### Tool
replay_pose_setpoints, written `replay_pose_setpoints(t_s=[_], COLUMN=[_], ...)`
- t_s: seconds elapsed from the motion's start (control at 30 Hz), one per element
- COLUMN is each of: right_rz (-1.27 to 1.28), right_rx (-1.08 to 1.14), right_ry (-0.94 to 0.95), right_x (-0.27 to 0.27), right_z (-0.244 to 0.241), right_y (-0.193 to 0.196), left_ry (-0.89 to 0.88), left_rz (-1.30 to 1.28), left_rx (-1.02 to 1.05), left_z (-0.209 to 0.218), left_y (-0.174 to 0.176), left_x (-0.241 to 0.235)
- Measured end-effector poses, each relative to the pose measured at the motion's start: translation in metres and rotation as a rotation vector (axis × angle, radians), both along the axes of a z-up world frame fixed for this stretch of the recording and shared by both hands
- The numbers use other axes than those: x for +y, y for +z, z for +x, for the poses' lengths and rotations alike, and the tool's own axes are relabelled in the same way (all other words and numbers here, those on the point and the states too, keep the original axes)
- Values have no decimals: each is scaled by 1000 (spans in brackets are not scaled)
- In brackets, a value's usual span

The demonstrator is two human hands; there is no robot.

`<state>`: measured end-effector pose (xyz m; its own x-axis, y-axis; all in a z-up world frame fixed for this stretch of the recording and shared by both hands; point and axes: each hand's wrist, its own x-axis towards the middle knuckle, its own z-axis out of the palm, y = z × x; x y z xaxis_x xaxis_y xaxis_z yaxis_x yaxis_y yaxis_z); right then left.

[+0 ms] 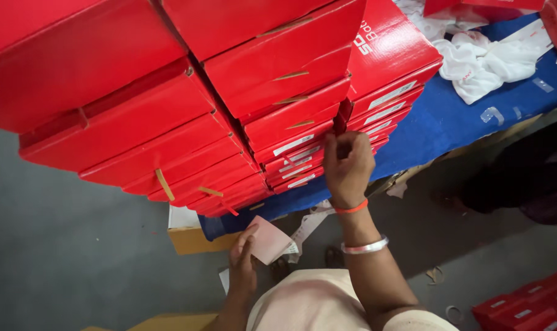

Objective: The person pulls a strip of labels and applies them one by one to a stack of red boxes on a table.

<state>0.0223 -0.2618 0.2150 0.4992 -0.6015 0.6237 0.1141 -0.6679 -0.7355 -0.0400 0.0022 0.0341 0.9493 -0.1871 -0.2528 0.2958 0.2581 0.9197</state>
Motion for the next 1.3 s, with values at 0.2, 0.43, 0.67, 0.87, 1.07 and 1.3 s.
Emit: replay_pose_setpoints(t_s=[0.2,0.43,0.67,0.87,1.07,1.3], right_rz=[-176,-280,44,-40,-166,27], right_rx=[41,41,757,399,203,119], right_ry=[412,782,1101,1045,888,907], right_x=[50,27,20,7,16,-4], right_z=[2,-57,-88,-89,-103,-85], right_y=[-1,-7,-64,-84,-54,-2], left_ry=[-16,39,17,-205,29,87], left_rz=[212,195,-115,-42,-327,-307], left_rx=[-171,-502,-193,-89,61,-71], left_z=[-5,-5,-1,-8,-3,0], left_y=[21,63,57,41,52,65], left_x=[-5,-19,-25,-25,-37,-27])
